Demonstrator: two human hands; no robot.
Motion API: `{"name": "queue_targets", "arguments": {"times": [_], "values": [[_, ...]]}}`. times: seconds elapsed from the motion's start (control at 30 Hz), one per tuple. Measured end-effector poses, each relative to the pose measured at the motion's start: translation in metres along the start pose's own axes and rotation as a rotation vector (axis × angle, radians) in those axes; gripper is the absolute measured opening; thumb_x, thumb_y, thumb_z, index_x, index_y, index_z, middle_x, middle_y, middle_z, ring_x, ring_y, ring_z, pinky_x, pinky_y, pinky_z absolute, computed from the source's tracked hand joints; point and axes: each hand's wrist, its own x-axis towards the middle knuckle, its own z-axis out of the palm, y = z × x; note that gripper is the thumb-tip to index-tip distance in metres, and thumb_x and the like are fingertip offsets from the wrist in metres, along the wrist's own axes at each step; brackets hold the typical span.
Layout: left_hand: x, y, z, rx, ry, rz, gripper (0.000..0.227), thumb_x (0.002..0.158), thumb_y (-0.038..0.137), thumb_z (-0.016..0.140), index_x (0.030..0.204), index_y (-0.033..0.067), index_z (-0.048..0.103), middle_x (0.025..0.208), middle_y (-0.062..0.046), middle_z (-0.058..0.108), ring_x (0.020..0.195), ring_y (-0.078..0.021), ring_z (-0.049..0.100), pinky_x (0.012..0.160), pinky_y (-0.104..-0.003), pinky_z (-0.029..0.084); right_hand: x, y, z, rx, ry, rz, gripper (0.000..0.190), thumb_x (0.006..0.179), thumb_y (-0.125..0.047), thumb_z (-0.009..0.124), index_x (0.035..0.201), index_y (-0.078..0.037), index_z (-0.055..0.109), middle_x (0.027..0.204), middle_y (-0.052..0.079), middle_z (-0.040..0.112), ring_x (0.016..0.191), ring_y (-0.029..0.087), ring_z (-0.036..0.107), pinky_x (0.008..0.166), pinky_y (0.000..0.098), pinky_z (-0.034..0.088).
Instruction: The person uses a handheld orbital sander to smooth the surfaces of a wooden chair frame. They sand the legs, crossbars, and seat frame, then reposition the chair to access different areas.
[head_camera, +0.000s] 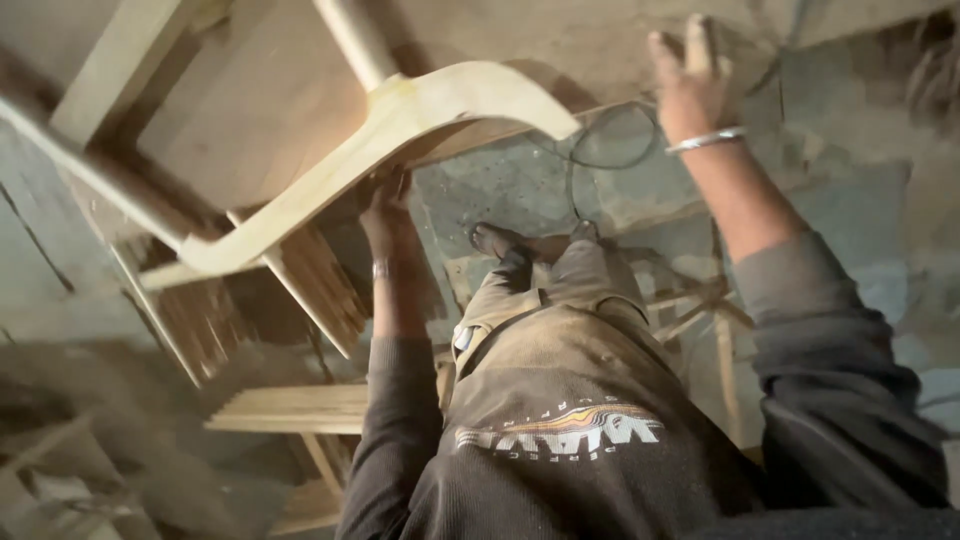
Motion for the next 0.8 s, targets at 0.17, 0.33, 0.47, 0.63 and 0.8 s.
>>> {"name": "queue_targets", "arguments": {"times": [0.17,0.33,0.47,0.63,0.8], "values": [[-0.033,-0.022,-0.018,0.303,0.105,-0.100,0.031,0.104,0.019,0.064,0.121,-0.0067,0.070,0.105,-0.013,0.069,0.095,-0.0237,0.065,0.084,-0.036,0.053,0.002,-0.008,0.003,0.031,0.161,0.043,0.038,0.107,-0.017,0.068,0.145,-0.020,0.065,0.149,0.025,0.055,0.101,0.046,0.067,0.081,0.0530,0.058],[-0.098,-0.028,0.071,0.645,-0.096,0.152,0.021,0.102,0.017,0.073,0.108,-0.0024,0.068,0.098,-0.008,0.073,0.091,-0.0160,0.072,0.086,-0.032,0.062,0.006,-0.023,-0.023,-0.021,0.377,0.020,0.044,0.098,-0.012,0.064,0.142,-0.020,0.060,0.150,0.025,0.047,0.120,0.045,0.066,0.093,0.0504,0.063],[-0.138,-0.039,0.184,1.023,-0.390,0.525,0.018,0.101,0.012,0.072,0.109,-0.0035,0.071,0.108,-0.012,0.074,0.098,-0.0214,0.069,0.089,-0.034,0.058,0.006,-0.039,-0.026,0.413,0.228,0.357,0.031,0.099,-0.012,0.061,0.129,-0.008,0.060,0.148,0.028,0.050,0.127,0.042,0.059,0.095,0.0478,0.058],[-0.150,-0.077,0.270,1.222,-0.651,0.885,0.022,0.098,0.009,0.067,0.116,-0.0033,0.069,0.121,-0.015,0.072,0.119,-0.0315,0.068,0.108,-0.047,0.055,-0.037,-0.029,-0.035,0.556,0.402,0.137,0.026,0.084,-0.007,0.065,0.109,-0.006,0.070,0.136,0.018,0.062,0.124,0.035,0.064,0.104,0.0448,0.058],[-0.095,-0.143,0.267,1.510,-0.651,0.982,0.042,0.102,0.019,0.075,0.135,-0.0022,0.062,0.146,-0.022,0.060,0.139,-0.0416,0.057,0.120,-0.053,0.049,-0.160,0.004,0.044,0.918,-0.110,0.292,0.023,0.090,-0.040,0.068,0.091,-0.019,0.077,0.089,0.008,0.073,0.075,0.030,0.072,0.065,0.0458,0.057]]}}
